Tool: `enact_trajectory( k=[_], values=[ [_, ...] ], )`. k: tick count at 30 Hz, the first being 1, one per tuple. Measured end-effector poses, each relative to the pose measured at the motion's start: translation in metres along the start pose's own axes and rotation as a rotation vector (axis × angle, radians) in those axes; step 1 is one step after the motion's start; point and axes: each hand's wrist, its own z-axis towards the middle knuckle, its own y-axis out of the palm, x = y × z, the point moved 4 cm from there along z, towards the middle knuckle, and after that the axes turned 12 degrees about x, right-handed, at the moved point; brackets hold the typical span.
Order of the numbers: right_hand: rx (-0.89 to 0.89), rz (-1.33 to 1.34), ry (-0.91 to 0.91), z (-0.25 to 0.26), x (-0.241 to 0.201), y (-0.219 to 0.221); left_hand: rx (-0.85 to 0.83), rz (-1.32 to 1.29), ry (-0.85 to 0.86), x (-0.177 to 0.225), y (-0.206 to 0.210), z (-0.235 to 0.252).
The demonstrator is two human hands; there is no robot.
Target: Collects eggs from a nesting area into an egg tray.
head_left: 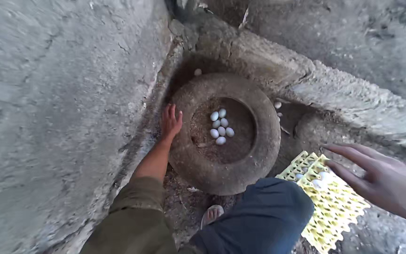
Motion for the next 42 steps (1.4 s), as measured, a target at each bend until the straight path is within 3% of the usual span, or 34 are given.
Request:
enact_trajectory(
  k=[3,7,13,17,22,25,29,32,35,39,42],
  values=[
    [-0.093,0.08,-0.072,0.099,-0.013,0.047,0.029,-0.03,-0.006,-0.001,0.007,0.001],
    [-0.3,0.163,0.06,0.241,-0.026,0.13,0.056,0.007,-0.038,-0.001,0.011,0.0],
    [-0.242,0.192,0.164,0.433,-0.035,0.269,0.01,0.108,-0.013,0.007,0.011,0.005],
    [-0.292,0.144,0.19,0.505,-0.056,0.327,0.029,0.174,-0.018,0.009,0.012,0.004],
    [-0.563,-0.058,0.149,0.532,-0.085,0.374,0.132,0.215,0.022,0.008,0.012,0.002],
    [-0.624,-0.06,0.186,0.535,-0.1,0.387,0.156,0.222,0.033,0.008,0.013,0.001],
    [-0.398,0.314,0.418,0.549,-0.078,0.404,0.164,0.263,0.04,0.009,0.016,0.0],
    [-0.34,0.272,0.441,0.551,-0.085,0.406,0.16,0.289,0.045,0.009,0.016,0.001],
    [-0.434,0.165,0.302,0.545,-0.12,0.405,0.153,0.281,0.05,0.01,0.016,0.001],
    [-0.485,0.291,-0.013,0.551,-0.146,0.428,0.146,0.262,0.041,0.009,0.017,0.0],
    [-0.416,0.45,0.086,0.555,-0.137,0.394,0.143,0.236,0.033,0.012,0.016,0.001]
  ],
)
